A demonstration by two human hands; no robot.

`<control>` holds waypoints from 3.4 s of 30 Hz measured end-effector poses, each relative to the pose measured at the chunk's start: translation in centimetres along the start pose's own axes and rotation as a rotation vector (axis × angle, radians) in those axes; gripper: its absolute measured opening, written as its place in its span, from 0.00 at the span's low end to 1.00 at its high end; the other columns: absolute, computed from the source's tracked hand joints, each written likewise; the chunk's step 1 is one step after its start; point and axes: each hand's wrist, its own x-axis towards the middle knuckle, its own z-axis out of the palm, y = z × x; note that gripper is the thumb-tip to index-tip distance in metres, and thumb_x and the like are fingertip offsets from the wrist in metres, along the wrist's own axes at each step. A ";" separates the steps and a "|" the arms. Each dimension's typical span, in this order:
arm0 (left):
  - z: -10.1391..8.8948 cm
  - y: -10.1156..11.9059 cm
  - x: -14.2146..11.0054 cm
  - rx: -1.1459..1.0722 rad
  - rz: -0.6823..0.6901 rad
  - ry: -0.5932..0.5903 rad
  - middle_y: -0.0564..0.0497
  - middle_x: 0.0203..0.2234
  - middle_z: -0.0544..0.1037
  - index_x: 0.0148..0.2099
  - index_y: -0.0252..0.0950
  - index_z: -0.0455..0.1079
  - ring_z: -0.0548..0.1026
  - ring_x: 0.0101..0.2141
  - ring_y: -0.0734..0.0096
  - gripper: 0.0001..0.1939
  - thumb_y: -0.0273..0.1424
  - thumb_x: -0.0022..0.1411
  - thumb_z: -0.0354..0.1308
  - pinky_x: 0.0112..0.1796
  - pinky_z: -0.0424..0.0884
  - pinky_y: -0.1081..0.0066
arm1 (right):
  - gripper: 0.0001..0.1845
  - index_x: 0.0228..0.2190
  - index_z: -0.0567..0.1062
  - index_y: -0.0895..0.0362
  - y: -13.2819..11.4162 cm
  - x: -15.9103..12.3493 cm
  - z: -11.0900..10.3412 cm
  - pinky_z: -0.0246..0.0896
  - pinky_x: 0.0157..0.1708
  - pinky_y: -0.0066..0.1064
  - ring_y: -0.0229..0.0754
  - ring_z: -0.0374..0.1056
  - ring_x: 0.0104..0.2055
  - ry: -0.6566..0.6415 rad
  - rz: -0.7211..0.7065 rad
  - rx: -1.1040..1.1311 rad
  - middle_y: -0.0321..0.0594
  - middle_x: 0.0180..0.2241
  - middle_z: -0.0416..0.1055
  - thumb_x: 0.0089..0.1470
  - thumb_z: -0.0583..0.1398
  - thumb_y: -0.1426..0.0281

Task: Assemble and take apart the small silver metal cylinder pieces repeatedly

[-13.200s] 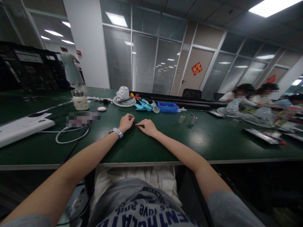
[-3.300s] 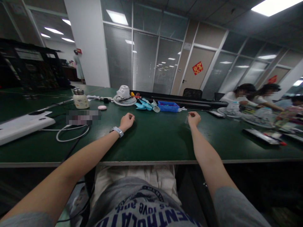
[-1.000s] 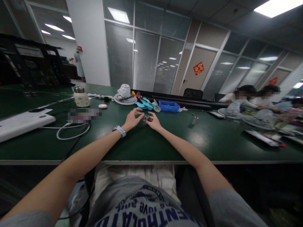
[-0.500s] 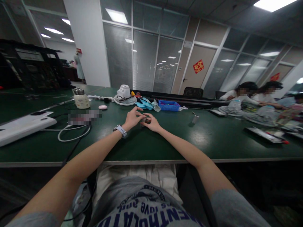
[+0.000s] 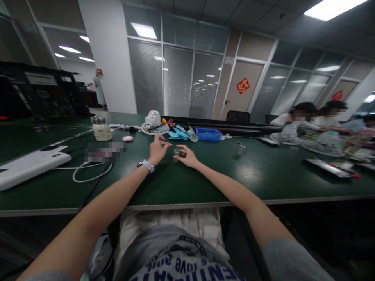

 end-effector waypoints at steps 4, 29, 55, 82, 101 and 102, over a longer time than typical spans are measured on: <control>0.3 -2.4 -0.2 0.082 -0.122 -0.207 0.50 0.30 0.82 0.44 0.40 0.62 0.80 0.37 0.60 0.21 0.34 0.51 0.66 0.40 0.69 0.66 | 0.32 0.53 0.65 0.51 -0.3 0.2 -1.3 0.67 0.44 0.36 0.41 0.74 0.38 0.135 0.053 -0.138 0.39 0.41 0.77 0.47 0.67 0.63; 0.6 -3.4 0.0 0.048 -0.292 -0.163 0.44 0.35 0.82 0.49 0.37 0.62 0.78 0.38 0.61 0.12 0.36 0.66 0.46 0.40 0.68 0.64 | 0.31 0.58 0.59 0.63 0.7 -1.4 -11.9 0.49 0.56 0.46 0.56 0.58 0.58 0.656 0.379 -1.009 0.60 0.57 0.61 0.55 0.58 0.66; 0.6 -3.5 -0.1 -0.005 -0.311 -0.095 0.47 0.33 0.82 0.43 0.38 0.67 0.78 0.38 0.64 0.12 0.30 0.62 0.43 0.41 0.68 0.67 | 0.17 0.45 0.79 0.49 -2.0 0.3 0.8 0.63 0.51 0.38 0.46 0.71 0.47 -0.143 -0.115 -0.496 0.38 0.45 0.76 0.56 0.58 0.75; 0.3 -2.8 -0.2 0.008 -0.301 -0.133 0.47 0.31 0.82 0.42 0.37 0.66 0.78 0.34 0.65 0.09 0.29 0.62 0.47 0.38 0.68 0.68 | 0.18 0.47 0.76 0.55 3.5 -2.4 -17.9 0.60 0.43 0.32 0.46 0.71 0.44 0.530 0.434 -1.106 0.49 0.44 0.75 0.62 0.51 0.72; 0.6 -3.4 -0.1 0.034 -0.311 -0.142 0.48 0.32 0.82 0.45 0.36 0.67 0.78 0.35 0.66 0.11 0.29 0.62 0.47 0.37 0.68 0.70 | 0.18 0.47 0.76 0.55 3.1 -2.2 -17.4 0.58 0.44 0.31 0.45 0.70 0.46 0.516 0.376 -1.007 0.46 0.46 0.75 0.60 0.51 0.75; 0.6 -3.5 -0.1 0.031 -0.308 -0.142 0.48 0.32 0.82 0.45 0.36 0.67 0.78 0.34 0.66 0.11 0.29 0.62 0.47 0.37 0.68 0.70 | 0.19 0.47 0.76 0.55 3.0 -2.2 -17.3 0.58 0.44 0.31 0.45 0.70 0.46 0.513 0.386 -1.008 0.46 0.46 0.75 0.61 0.50 0.75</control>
